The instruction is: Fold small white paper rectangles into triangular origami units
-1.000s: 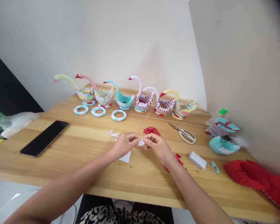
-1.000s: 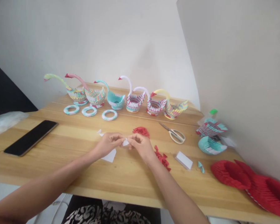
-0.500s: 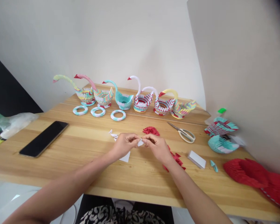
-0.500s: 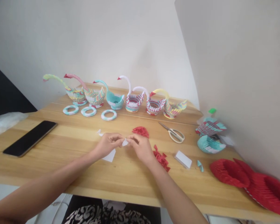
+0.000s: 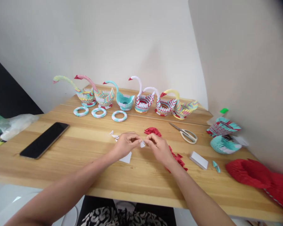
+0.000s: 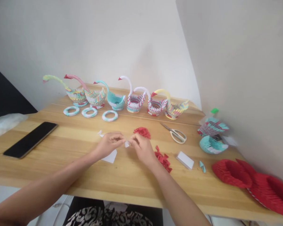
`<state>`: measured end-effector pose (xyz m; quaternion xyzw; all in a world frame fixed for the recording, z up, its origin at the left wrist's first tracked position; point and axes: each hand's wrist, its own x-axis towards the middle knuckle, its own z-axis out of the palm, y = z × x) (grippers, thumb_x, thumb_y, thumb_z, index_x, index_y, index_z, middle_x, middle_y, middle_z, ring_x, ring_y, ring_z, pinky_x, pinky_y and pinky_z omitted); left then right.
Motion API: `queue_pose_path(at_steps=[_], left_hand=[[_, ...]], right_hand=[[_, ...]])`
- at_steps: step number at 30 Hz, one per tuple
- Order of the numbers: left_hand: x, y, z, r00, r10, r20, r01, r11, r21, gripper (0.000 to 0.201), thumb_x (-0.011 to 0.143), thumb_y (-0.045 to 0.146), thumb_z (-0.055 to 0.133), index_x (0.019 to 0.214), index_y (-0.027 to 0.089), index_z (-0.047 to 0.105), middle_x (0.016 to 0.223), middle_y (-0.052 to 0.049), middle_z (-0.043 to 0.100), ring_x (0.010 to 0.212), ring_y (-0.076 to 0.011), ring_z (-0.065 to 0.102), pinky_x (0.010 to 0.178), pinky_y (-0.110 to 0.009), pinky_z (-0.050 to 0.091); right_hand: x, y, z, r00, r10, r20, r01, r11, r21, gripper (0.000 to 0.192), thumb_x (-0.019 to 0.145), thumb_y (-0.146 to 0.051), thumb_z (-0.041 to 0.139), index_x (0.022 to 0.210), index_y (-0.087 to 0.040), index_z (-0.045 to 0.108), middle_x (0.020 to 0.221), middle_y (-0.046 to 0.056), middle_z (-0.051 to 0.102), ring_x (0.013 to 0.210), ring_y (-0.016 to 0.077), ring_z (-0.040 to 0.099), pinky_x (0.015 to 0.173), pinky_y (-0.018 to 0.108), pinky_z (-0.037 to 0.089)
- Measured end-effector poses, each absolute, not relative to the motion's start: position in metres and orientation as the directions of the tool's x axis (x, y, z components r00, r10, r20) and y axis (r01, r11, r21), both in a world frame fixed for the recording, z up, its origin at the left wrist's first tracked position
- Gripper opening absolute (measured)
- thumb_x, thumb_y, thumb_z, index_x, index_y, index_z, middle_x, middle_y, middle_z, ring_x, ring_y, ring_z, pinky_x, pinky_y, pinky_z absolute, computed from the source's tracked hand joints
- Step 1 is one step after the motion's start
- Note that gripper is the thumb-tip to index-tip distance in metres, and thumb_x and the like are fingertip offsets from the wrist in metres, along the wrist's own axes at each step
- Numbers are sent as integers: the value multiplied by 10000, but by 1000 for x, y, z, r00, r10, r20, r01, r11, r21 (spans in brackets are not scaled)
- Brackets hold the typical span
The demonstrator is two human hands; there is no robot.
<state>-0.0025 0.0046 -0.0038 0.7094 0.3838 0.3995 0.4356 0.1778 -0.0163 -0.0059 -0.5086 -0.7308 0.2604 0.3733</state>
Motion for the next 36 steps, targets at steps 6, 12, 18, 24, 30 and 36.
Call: queue_pose_path(at_steps=[6, 12, 18, 24, 30, 36], left_hand=[[-1, 6, 0, 354, 933, 57, -61, -38, 997, 181, 770, 295, 593, 701, 128, 603, 648, -17, 629, 566, -98, 520, 598, -230, 422], [-1, 7, -4, 357, 934, 14, -224, 71, 972, 230, 742, 338, 654, 799, 118, 614, 715, -38, 651, 621, -113, 564, 666, -262, 454], [3, 5, -6, 371, 929, 19, -137, 34, 990, 222, 682, 328, 695, 671, 131, 593, 599, 14, 565, 561, -87, 491, 576, -222, 401], [2, 5, -8, 380, 924, 37, -138, 17, 990, 190, 688, 297, 675, 675, 129, 587, 612, 18, 557, 568, -84, 487, 586, -221, 374], [3, 2, -5, 391, 919, 52, -140, 3, 990, 222, 710, 335, 663, 672, 136, 570, 613, 14, 552, 582, -92, 482, 605, -232, 370], [2, 1, -2, 377, 925, 57, -122, -11, 992, 262, 719, 375, 654, 658, 139, 558, 602, 14, 549, 576, -93, 482, 598, -229, 379]], right_hand=[[178, -15, -4, -136, 967, 215, 227, 242, -943, 233, 896, -397, 470, 793, -198, 533, 741, 6, 599, 682, 142, 575, 674, 269, 467], [171, -18, -6, -139, 964, 225, 343, 260, -903, 237, 817, -432, 585, 795, -198, 550, 722, 2, 578, 656, 140, 537, 612, 250, 427], [173, -16, -10, -28, 963, 267, 406, 255, -877, 192, 816, -372, 584, 750, -191, 586, 682, -1, 584, 613, 134, 510, 579, 244, 392], [176, -13, -12, -34, 970, 239, 356, 235, -904, 207, 802, -377, 600, 737, -180, 598, 657, -4, 600, 611, 133, 528, 597, 251, 407], [177, -12, -15, -38, 976, 213, 292, 215, -932, 224, 794, -388, 613, 712, -181, 585, 670, 8, 625, 631, 141, 552, 623, 264, 418], [174, -11, -14, -51, 992, 117, 72, 120, -990, 220, 791, -403, 625, 791, -188, 577, 700, 12, 631, 667, 147, 587, 691, 296, 468]])
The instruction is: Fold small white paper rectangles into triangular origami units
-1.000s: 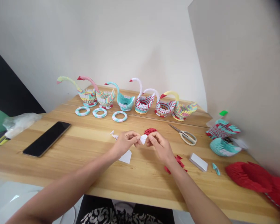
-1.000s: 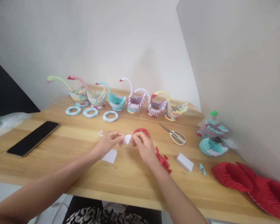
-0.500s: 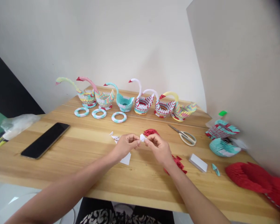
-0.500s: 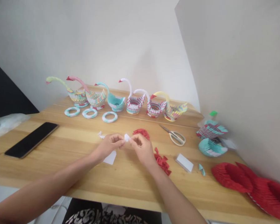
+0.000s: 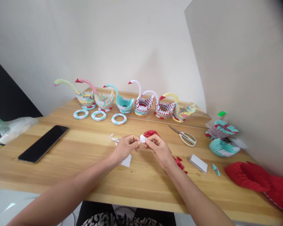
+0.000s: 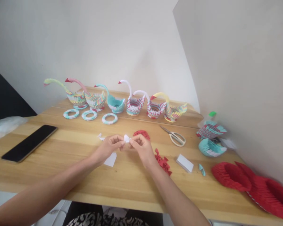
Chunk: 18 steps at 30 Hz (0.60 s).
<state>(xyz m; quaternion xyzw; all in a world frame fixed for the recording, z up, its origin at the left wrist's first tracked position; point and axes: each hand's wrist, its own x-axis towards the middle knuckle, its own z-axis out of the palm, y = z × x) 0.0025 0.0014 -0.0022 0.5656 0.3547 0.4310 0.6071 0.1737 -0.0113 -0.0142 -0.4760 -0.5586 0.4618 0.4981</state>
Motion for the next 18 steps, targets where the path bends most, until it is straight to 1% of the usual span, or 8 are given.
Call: queue_pose_path(at_steps=[2, 4, 6, 10, 12, 14, 16, 18], left_hand=[[2, 2, -2, 381, 923, 49, -119, -3, 993, 267, 716, 381, 657, 653, 138, 565, 600, 11, 554, 572, -93, 484, 592, -227, 388], [2, 2, -2, 398, 917, 39, -113, 7, 994, 267, 706, 379, 666, 647, 136, 572, 601, 6, 563, 569, -93, 489, 584, -226, 397], [3, 2, -1, 422, 906, 24, -105, 22, 994, 259, 693, 369, 675, 640, 136, 574, 601, 3, 571, 567, -94, 496, 580, -227, 406], [5, 0, -1, 447, 894, 13, -87, 29, 996, 212, 694, 322, 659, 634, 139, 570, 598, 5, 578, 558, -93, 503, 576, -226, 409], [5, 0, -1, 454, 891, 21, -84, 19, 996, 192, 709, 309, 637, 642, 141, 574, 598, 5, 578, 553, -92, 502, 574, -227, 407], [4, 0, 0, 456, 890, 23, -81, 15, 997, 186, 718, 309, 625, 651, 142, 576, 601, 4, 579, 550, -92, 502, 574, -227, 406], [4, 1, 0, 446, 895, 17, -70, 16, 997, 183, 716, 309, 625, 656, 143, 574, 601, 5, 579, 545, -90, 499, 570, -225, 403], [3, 1, -1, 436, 900, 6, -47, 16, 999, 178, 712, 304, 623, 652, 145, 568, 590, 10, 573, 539, -89, 494, 560, -220, 395]], right_hand=[[172, -12, -13, -75, 990, 119, 50, 123, -991, 238, 772, -398, 646, 873, -193, 577, 760, 18, 639, 706, 153, 600, 708, 300, 477], [171, -12, -12, -90, 984, 153, 73, 160, -984, 292, 744, -373, 675, 958, -203, 571, 835, 28, 645, 765, 162, 605, 721, 296, 478], [171, -13, -12, -98, 978, 182, 114, 192, -975, 318, 740, -344, 681, 1004, -208, 569, 857, 27, 640, 792, 164, 599, 718, 286, 475], [173, -14, -12, -104, 976, 190, 165, 206, -965, 292, 765, -322, 662, 1022, -208, 580, 747, -14, 595, 707, 139, 581, 663, 262, 463], [176, -13, -10, -110, 977, 181, 150, 196, -969, 295, 769, -335, 658, 1026, -207, 586, 685, -32, 571, 658, 132, 577, 643, 263, 464], [179, -11, -7, -123, 982, 146, 100, 158, -982, 320, 768, -363, 654, 1038, -204, 589, 668, -33, 571, 635, 133, 584, 645, 276, 476], [181, -10, -4, -128, 985, 112, 54, 119, -991, 336, 782, -400, 631, 1049, -199, 598, 743, -5, 609, 657, 137, 600, 673, 294, 491], [182, -10, -3, -136, 985, 110, 70, 120, -990, 334, 812, -423, 593, 1060, -201, 613, 879, 34, 640, 732, 148, 612, 718, 307, 492]])
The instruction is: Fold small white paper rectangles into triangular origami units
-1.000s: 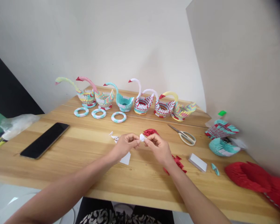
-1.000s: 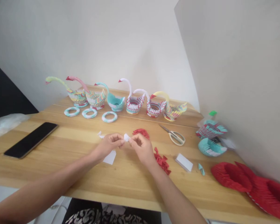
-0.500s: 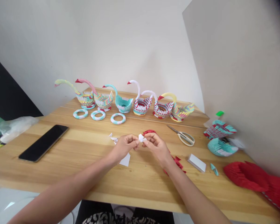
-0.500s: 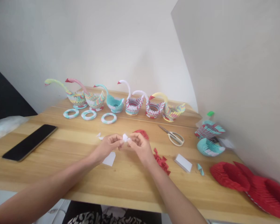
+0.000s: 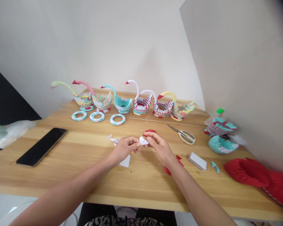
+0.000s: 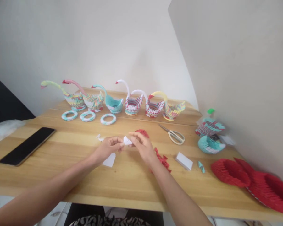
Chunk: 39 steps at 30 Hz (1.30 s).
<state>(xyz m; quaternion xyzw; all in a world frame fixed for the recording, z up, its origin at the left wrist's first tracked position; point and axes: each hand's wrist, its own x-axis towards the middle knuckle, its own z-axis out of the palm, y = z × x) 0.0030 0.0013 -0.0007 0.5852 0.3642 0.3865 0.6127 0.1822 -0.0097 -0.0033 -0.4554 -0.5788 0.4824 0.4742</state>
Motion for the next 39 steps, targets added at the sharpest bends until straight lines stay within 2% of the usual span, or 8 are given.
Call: queue_pose_path(at_steps=[2, 5, 8, 17, 30, 33, 39], left_hand=[[3, 1, -2, 436, 900, -3, -14, 11, 1000, 167, 712, 296, 617, 653, 148, 567, 578, 16, 566, 535, -88, 491, 554, -217, 387], [3, -1, -4, 454, 891, 1, 32, -17, 999, 148, 725, 288, 599, 673, 151, 574, 572, 23, 561, 535, -90, 485, 554, -218, 381], [4, -3, -5, 446, 895, 24, 82, -68, 994, 147, 752, 286, 566, 694, 152, 576, 585, 20, 562, 545, -94, 486, 560, -219, 378], [4, -6, 3, 432, 901, 34, 222, -143, 964, 95, 758, 221, 515, 727, 146, 563, 637, 6, 588, 598, -110, 516, 574, -215, 370], [1, -5, 5, 407, 903, 137, 370, -300, 879, 97, 771, 213, 508, 743, 151, 577, 668, 4, 618, 617, -115, 541, 579, -208, 383], [2, -4, 3, 386, 911, 146, 350, -291, 890, 111, 775, 234, 516, 741, 151, 581, 666, 7, 608, 611, -110, 527, 565, -203, 374], [4, -4, -1, 427, 901, 72, 176, -161, 971, 202, 781, 324, 550, 732, 135, 601, 676, -14, 624, 625, -117, 532, 594, -218, 392]], right_hand=[[182, -11, -4, -144, 979, 142, 134, 161, -978, 301, 814, -426, 594, 1014, -204, 632, 901, 36, 642, 768, 156, 600, 717, 294, 479], [179, -13, -8, -123, 975, 186, 258, 212, -942, 223, 776, -414, 643, 795, -194, 609, 706, -9, 589, 650, 134, 534, 601, 245, 424], [177, -14, -10, -87, 977, 194, 339, 213, -916, 263, 790, -408, 624, 673, -191, 533, 615, -32, 522, 575, 113, 469, 544, 227, 371], [177, -13, -11, -90, 979, 184, 303, 203, -931, 274, 801, -428, 597, 678, -194, 521, 648, -13, 581, 601, 130, 513, 583, 243, 400], [181, -12, -16, -127, 966, 225, 353, 256, -900, 275, 831, -422, 570, 694, -195, 499, 647, -22, 528, 594, 122, 476, 564, 232, 373], [179, -12, -16, -104, 962, 253, 369, 273, -888, 265, 839, -408, 560, 695, -194, 500, 643, -23, 519, 595, 120, 471, 563, 230, 369], [175, -14, -14, -63, 956, 288, 395, 289, -872, 268, 832, -393, 574, 672, -188, 511, 626, -26, 512, 587, 115, 464, 561, 226, 368]])
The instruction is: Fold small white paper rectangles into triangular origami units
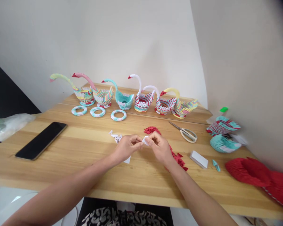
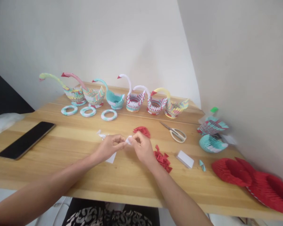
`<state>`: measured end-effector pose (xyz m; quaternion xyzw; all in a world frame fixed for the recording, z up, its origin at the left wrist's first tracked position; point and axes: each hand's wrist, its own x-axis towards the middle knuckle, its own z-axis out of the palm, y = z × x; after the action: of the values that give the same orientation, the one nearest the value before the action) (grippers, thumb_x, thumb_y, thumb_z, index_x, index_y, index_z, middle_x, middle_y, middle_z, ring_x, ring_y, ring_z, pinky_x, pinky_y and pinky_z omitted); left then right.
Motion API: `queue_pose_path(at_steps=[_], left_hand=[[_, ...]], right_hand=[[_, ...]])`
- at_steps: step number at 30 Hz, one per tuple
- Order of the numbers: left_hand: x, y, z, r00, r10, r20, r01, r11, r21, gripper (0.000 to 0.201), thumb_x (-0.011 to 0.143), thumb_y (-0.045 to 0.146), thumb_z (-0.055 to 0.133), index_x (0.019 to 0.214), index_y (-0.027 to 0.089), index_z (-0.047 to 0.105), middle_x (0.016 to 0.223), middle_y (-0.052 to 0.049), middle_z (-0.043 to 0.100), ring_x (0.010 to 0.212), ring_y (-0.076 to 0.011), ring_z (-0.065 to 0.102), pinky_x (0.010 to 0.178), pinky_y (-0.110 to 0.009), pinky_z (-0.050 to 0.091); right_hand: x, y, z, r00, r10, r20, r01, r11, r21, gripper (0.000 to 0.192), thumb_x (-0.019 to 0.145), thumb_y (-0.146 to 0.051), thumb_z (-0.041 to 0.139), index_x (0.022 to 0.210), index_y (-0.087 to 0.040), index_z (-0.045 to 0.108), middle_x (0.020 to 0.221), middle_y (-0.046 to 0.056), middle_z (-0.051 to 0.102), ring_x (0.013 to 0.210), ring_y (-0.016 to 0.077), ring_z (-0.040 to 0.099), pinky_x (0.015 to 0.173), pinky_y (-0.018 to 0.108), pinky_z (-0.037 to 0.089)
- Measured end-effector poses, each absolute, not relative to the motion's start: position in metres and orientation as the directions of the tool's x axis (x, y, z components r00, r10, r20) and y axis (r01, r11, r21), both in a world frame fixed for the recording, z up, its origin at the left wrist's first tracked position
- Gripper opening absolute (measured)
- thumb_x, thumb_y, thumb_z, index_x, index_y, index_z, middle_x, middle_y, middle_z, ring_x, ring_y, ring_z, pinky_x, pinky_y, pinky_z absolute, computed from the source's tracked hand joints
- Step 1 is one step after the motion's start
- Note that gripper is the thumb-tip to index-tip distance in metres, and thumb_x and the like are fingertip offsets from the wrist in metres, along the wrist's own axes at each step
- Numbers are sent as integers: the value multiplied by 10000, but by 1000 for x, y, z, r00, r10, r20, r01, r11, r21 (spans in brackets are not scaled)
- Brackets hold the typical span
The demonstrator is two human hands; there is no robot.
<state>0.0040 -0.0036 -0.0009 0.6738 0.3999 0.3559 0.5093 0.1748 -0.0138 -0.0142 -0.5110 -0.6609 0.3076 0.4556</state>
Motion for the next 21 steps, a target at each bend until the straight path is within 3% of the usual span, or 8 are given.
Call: queue_pose_path(at_steps=[5, 10, 14, 16, 21], left_hand=[[3, -4, -3, 436, 898, 66, 198, -168, 966, 208, 765, 290, 563, 618, 141, 566, 590, 7, 577, 569, -102, 494, 578, -220, 375], [3, -3, -6, 460, 888, 21, 131, -92, 987, 193, 746, 293, 591, 630, 139, 577, 575, 2, 594, 545, -100, 515, 577, -223, 396], [4, -3, -5, 457, 890, -10, 102, -42, 994, 172, 741, 289, 605, 660, 138, 587, 586, 0, 605, 543, -96, 529, 567, -215, 407], [4, -4, -5, 452, 892, -12, 110, -42, 993, 175, 743, 292, 608, 662, 138, 588, 586, 1, 606, 541, -95, 531, 561, -212, 408], [4, -2, -5, 465, 885, 16, 103, -72, 992, 187, 773, 294, 578, 673, 137, 599, 609, -4, 616, 559, -96, 540, 577, -214, 418]], right_hand=[[174, -14, -17, -56, 974, 222, 293, 228, -929, 267, 784, -384, 635, 648, -183, 522, 648, -13, 558, 611, 123, 495, 574, 233, 387], [173, -12, -19, -47, 987, 155, 118, 160, -980, 263, 746, -351, 686, 644, -183, 511, 620, -31, 553, 567, 100, 483, 541, 220, 365], [173, -11, -16, -113, 992, 63, -71, 55, -996, 275, 717, -338, 714, 912, -213, 566, 647, -52, 566, 570, 100, 514, 557, 220, 391], [174, -11, -14, -128, 990, 57, -69, 49, -996, 355, 720, -336, 710, 1027, -221, 575, 686, -41, 586, 597, 105, 532, 579, 227, 406], [175, -12, -15, -108, 986, 130, 63, 137, -989, 319, 750, -338, 682, 1039, -215, 628, 744, -15, 602, 648, 115, 544, 622, 243, 428]])
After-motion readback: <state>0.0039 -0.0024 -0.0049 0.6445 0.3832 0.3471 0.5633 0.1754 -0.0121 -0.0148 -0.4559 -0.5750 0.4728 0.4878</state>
